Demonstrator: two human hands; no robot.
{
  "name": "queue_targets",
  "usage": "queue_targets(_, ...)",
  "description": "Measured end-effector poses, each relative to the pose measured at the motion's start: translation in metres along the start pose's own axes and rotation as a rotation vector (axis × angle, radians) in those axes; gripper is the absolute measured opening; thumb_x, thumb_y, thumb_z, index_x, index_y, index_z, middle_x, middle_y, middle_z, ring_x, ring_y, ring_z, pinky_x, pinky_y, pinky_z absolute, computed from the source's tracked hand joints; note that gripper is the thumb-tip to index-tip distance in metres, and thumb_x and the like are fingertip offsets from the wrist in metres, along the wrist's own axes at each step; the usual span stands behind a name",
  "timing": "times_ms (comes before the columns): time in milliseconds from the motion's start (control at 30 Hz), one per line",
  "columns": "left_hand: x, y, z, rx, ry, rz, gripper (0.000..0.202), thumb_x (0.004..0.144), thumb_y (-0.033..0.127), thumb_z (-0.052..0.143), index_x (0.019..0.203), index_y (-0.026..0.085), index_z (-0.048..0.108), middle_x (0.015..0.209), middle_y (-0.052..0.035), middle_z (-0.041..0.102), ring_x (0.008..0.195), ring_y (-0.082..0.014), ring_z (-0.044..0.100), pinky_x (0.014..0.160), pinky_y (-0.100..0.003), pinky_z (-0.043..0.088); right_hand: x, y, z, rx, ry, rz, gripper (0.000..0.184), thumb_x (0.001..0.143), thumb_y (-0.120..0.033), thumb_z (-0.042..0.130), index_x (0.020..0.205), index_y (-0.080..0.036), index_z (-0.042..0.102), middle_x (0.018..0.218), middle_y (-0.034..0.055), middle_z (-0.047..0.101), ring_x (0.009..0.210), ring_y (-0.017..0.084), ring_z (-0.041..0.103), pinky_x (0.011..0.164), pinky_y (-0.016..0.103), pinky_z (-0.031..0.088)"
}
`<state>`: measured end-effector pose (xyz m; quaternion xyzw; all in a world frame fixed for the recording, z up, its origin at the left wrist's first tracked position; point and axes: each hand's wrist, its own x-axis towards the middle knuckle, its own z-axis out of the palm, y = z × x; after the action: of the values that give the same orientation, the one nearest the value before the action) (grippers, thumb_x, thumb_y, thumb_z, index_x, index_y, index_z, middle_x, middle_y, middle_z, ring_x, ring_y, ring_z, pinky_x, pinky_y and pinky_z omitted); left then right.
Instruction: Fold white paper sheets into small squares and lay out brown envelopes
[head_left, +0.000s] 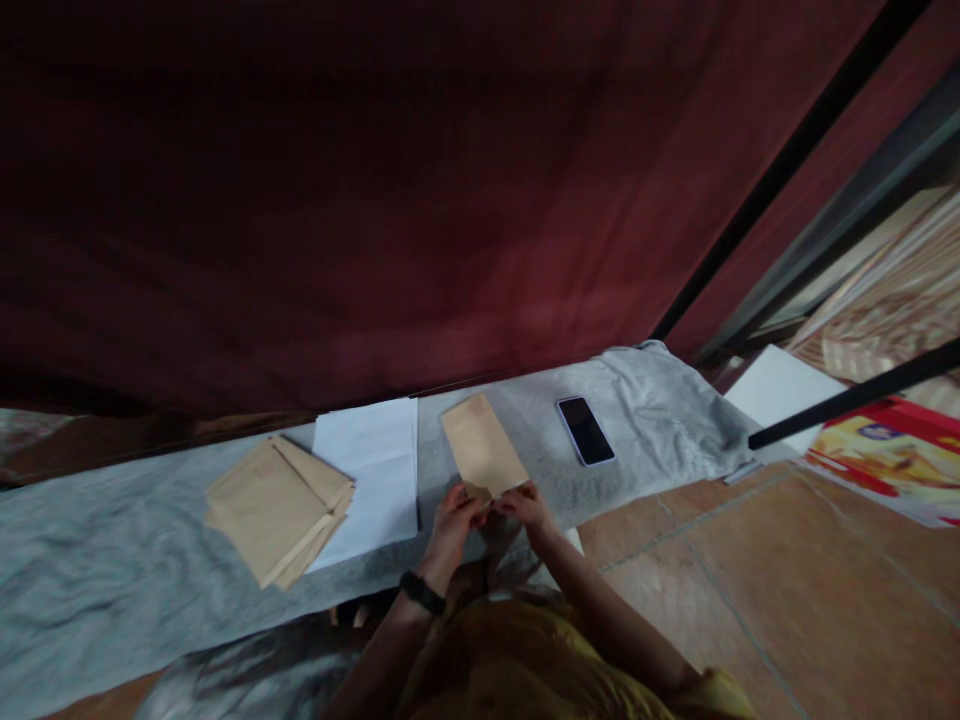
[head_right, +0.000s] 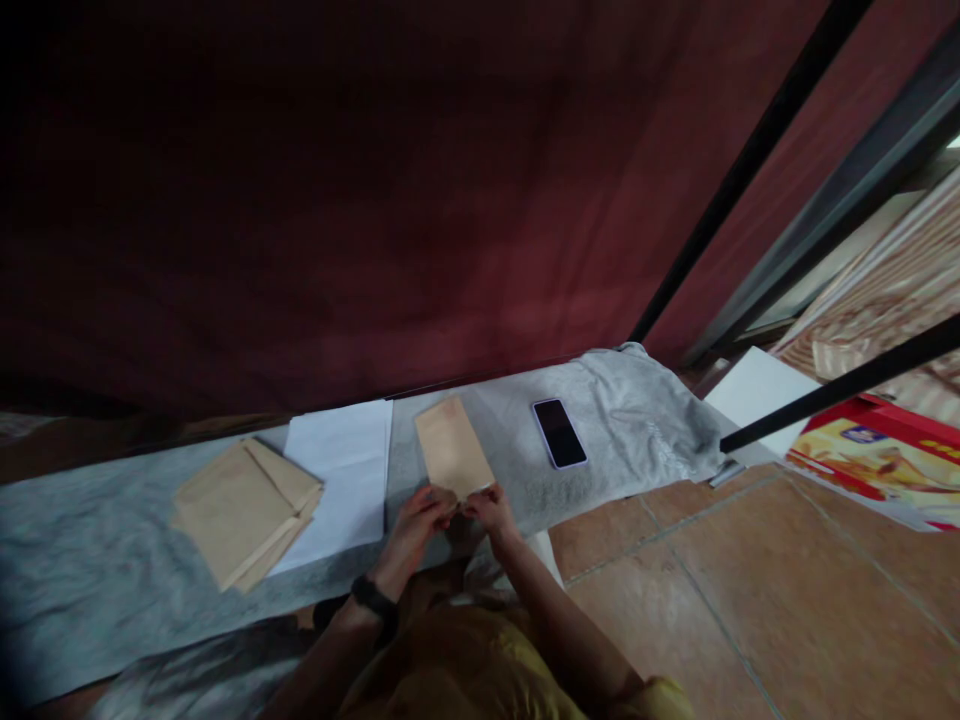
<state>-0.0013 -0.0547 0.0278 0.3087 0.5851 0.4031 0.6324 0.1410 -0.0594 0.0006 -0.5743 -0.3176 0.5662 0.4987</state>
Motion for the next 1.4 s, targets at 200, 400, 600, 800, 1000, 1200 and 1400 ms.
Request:
queue_targets(200, 0.007, -0.002, -0.024, 0.169, 0.090, 0.061, 0.048, 0.067, 0.014, 0.065, 0.115, 0.015, 0.063, 0.060, 0.0044, 0.063, 0.045, -0.0116, 0.051, 0.046, -0.023, 0.037, -0.010, 0.003, -0.030, -0.327, 0.016, -0.276, 0.042, 0.083, -0.029, 0.057, 0.124, -0.023, 0.059, 0.122, 0.0113, 0.065, 0.119, 0.029, 0.058, 0.105, 0.051, 0.046)
queue_targets(400, -0.003, -0.010, -0.035, 0.861, 0.238, 0.325, 0.052, 0.085, 0.014, 0.049, 0.137, 0.011, 0.051, 0.109, -0.0138, 0.070, 0.100, -0.0257, 0.067, 0.090, -0.039, 0.050, -0.006, -0.004, -0.029, -1.030, -0.322, -0.826, 0.049, 0.095, -0.016, 0.045, 0.143, -0.026, 0.052, 0.147, 0.0069, 0.053, 0.139, 0.025, 0.045, 0.117, 0.050, 0.035)
queue_targets(600, 0.036, -0.002, -0.007, 1.325, 0.173, 0.790, 0.056, 0.095, 0.018, 0.042, 0.150, 0.019, 0.037, 0.155, -0.0124, 0.042, 0.146, -0.0261, 0.034, 0.115, -0.047, 0.035, -0.005, 0.001, -0.027, -1.214, -0.245, -0.932, 0.046, 0.098, -0.019, 0.046, 0.144, -0.023, 0.051, 0.148, 0.0069, 0.053, 0.137, 0.023, 0.047, 0.117, 0.047, 0.036)
queue_targets(800, 0.124, 0.032, 0.013, 1.523, 0.058, 0.850, 0.064, 0.098, 0.036, 0.043, 0.156, 0.018, 0.025, 0.163, -0.0102, 0.031, 0.153, -0.0241, 0.019, 0.123, -0.050, 0.018, -0.004, 0.001, -0.029, -1.240, -0.260, -0.943, 0.047, 0.098, -0.023, 0.047, 0.145, -0.025, 0.050, 0.149, 0.0067, 0.053, 0.137, 0.024, 0.047, 0.116, 0.047, 0.037)
queue_targets(1000, 0.121, 0.023, 0.004, 1.530, -0.092, 0.970, 0.059, 0.101, 0.036, 0.035, 0.155, 0.017, 0.027, 0.162, -0.0098, 0.032, 0.151, -0.0200, 0.024, 0.125, -0.046, 0.015, -0.005, -0.001, -0.026, -1.229, -0.253, -0.912, 0.044, 0.099, -0.024, 0.048, 0.143, -0.025, 0.053, 0.147, 0.0066, 0.055, 0.136, 0.024, 0.049, 0.116, 0.047, 0.037)
queue_targets(1200, 0.074, 0.000, -0.010, 1.528, -0.170, 1.027, 0.055, 0.102, 0.029, 0.032, 0.155, 0.016, 0.029, 0.161, -0.0096, 0.035, 0.150, -0.0184, 0.026, 0.124, -0.042, 0.018, 0.002, 0.008, -0.035, -1.068, -0.284, -0.860, 0.038, 0.101, -0.026, 0.041, 0.135, -0.025, 0.059, 0.137, 0.0063, 0.062, 0.129, 0.022, 0.054, 0.115, 0.049, 0.040)
queue_targets(1400, 0.041, -0.013, -0.019, 1.516, -0.222, 1.021, 0.055, 0.102, 0.035, 0.035, 0.153, 0.014, 0.033, 0.159, -0.0112, 0.037, 0.150, -0.0192, 0.026, 0.124, -0.042, 0.018, 0.046, -0.002, -0.024, -1.019, -0.257, -0.877, 0.044, 0.103, -0.025, 0.031, 0.140, -0.019, 0.054, 0.140, 0.0104, 0.059, 0.134, 0.021, 0.050, 0.111, 0.044, 0.045)
